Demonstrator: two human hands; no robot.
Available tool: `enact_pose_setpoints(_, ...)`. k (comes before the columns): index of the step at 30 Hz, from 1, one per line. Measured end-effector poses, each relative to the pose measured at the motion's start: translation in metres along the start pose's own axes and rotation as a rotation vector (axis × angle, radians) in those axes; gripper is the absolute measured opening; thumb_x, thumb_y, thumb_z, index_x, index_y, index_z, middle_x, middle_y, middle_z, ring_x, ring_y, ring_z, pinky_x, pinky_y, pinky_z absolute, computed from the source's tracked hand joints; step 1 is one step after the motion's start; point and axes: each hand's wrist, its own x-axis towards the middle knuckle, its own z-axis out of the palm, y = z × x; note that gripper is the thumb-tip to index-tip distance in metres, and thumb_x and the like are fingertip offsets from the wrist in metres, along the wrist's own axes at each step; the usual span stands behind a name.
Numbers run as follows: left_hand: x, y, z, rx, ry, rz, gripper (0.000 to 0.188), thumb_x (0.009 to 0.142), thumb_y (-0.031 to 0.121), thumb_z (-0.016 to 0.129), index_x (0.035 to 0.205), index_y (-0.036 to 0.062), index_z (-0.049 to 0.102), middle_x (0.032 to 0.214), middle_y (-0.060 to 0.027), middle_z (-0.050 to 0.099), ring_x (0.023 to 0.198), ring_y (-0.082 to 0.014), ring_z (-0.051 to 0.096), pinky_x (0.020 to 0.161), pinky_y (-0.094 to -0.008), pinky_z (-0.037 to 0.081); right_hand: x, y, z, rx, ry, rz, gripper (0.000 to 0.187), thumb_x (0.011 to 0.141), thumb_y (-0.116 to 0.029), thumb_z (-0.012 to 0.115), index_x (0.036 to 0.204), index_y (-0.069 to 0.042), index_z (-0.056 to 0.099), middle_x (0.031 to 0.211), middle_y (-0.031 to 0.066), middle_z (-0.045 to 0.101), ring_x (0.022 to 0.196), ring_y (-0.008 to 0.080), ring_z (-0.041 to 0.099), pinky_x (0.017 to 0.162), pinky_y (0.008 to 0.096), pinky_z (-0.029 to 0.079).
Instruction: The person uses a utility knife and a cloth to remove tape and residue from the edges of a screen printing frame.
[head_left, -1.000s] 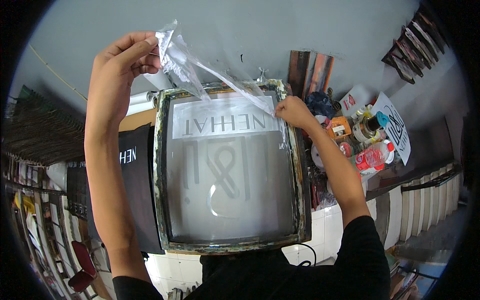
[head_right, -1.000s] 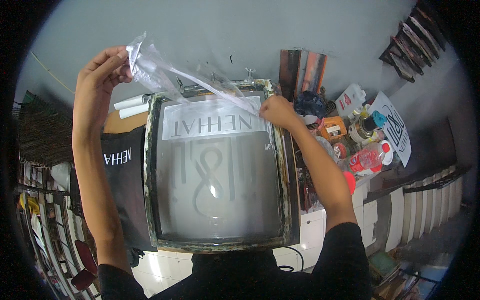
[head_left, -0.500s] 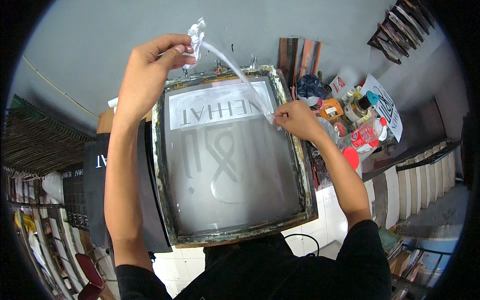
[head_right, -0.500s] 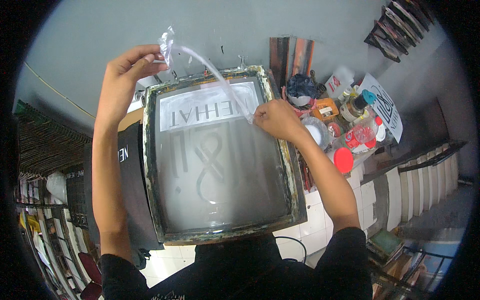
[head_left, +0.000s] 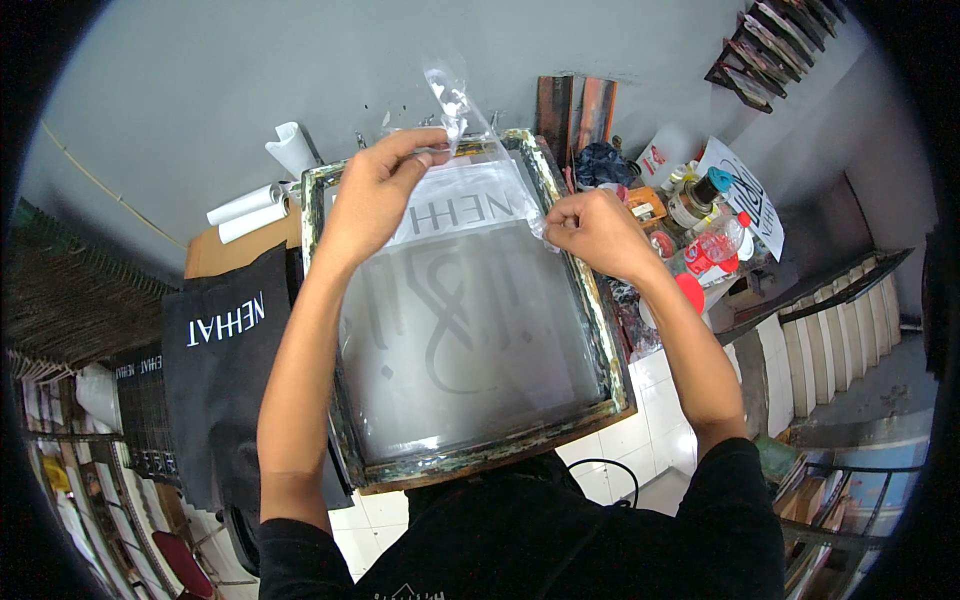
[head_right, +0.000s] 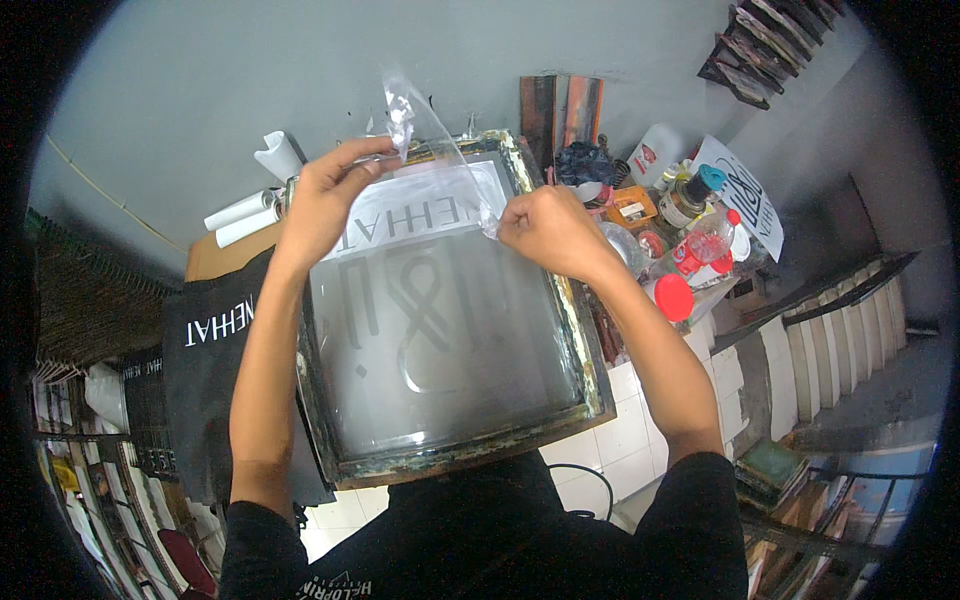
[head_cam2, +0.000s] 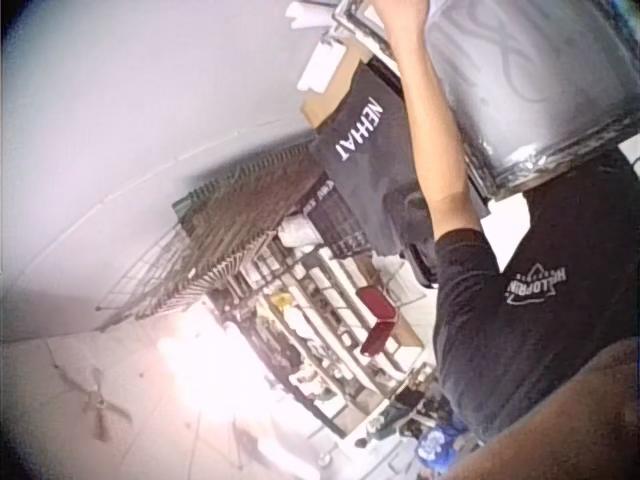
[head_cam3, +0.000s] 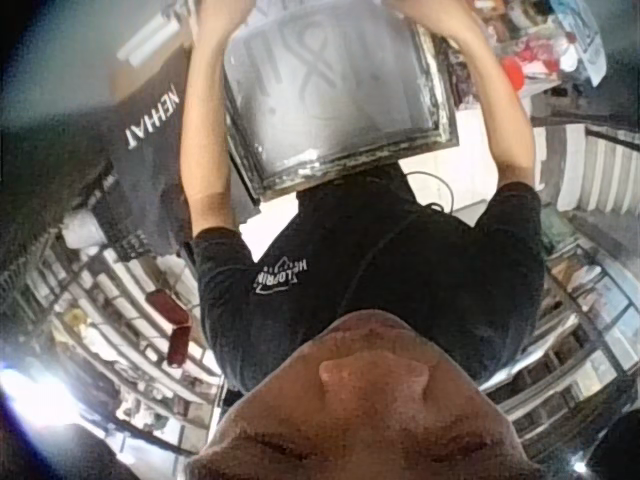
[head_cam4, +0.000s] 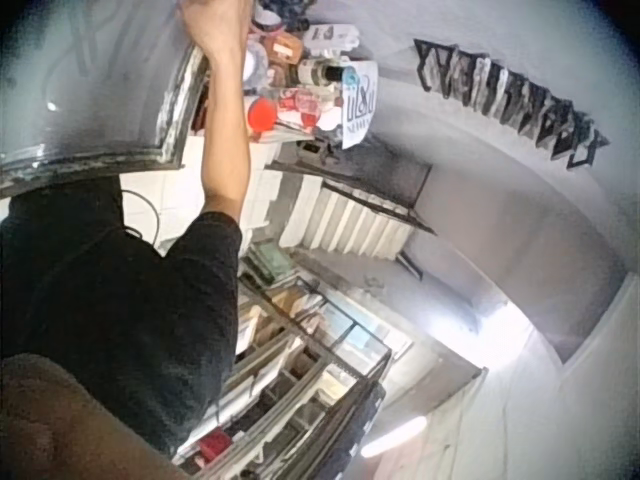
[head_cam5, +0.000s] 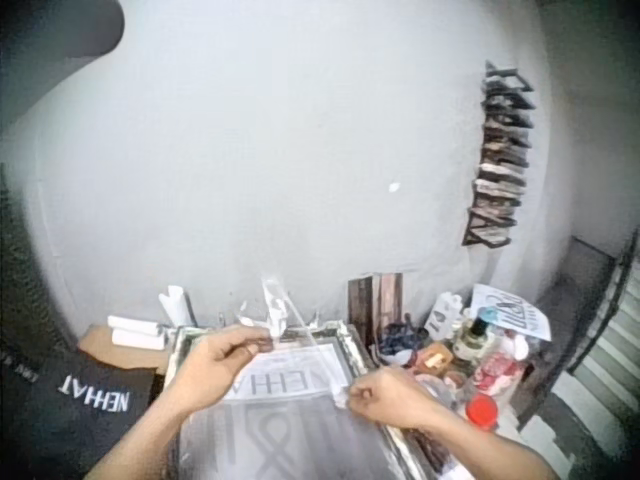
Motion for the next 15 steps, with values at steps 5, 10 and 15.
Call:
enact_pose_setpoints(5, -0.002, -0.023, 0.039, -0.149, -0.010, -0.034, 0.029, 0.096, -0.001, 0.051, 0.122, -0.0035, 0.065, 0.118, -0.0140, 0.070, 0.114, -0.0208, 0.067, 0.094, -0.0295, 0.049, -0.006, -0.013, -0.006, 0.063, 0.044, 0.028, 0.017, 0.077, -0.014, 0.070, 0.082, 0.002, 0.073, 0.070, 0.0225, 0.066, 0.066, 0.0348, 0.067, 0.065, 0.0409, 0.051)
enact_pose_setpoints(10, 0.000, -0.036, 0.068, -0.313, -0.064, -0.138, 0.032, 0.095, -0.002, 0.053, 0.125, -0.0036, 0.063, 0.119, -0.0108, 0.069, 0.113, -0.0196, 0.067, 0.093, -0.0285, 0.048, 0.016, -0.017, -0.019, -0.013, 0.087, -0.013, 0.016, 0.076, -0.014, 0.068, 0.081, 0.000, 0.075, 0.073, 0.0230, 0.068, 0.072, 0.0377, 0.070, 0.069, 0.0420, 0.053)
enact_pose_setpoints(15, 0.003, -0.032, 0.095, -0.436, -0.098, -0.183, 0.034, 0.093, 0.002, 0.061, 0.127, -0.0049, 0.061, 0.120, -0.0115, 0.067, 0.109, -0.0225, 0.068, 0.098, -0.0330, 0.051, 0.030, -0.008, -0.028, -0.106, 0.115, 0.024, 0.015, 0.076, -0.013, 0.065, 0.079, -0.002, 0.076, 0.075, 0.0226, 0.069, 0.075, 0.0385, 0.070, 0.074, 0.0448, 0.055)
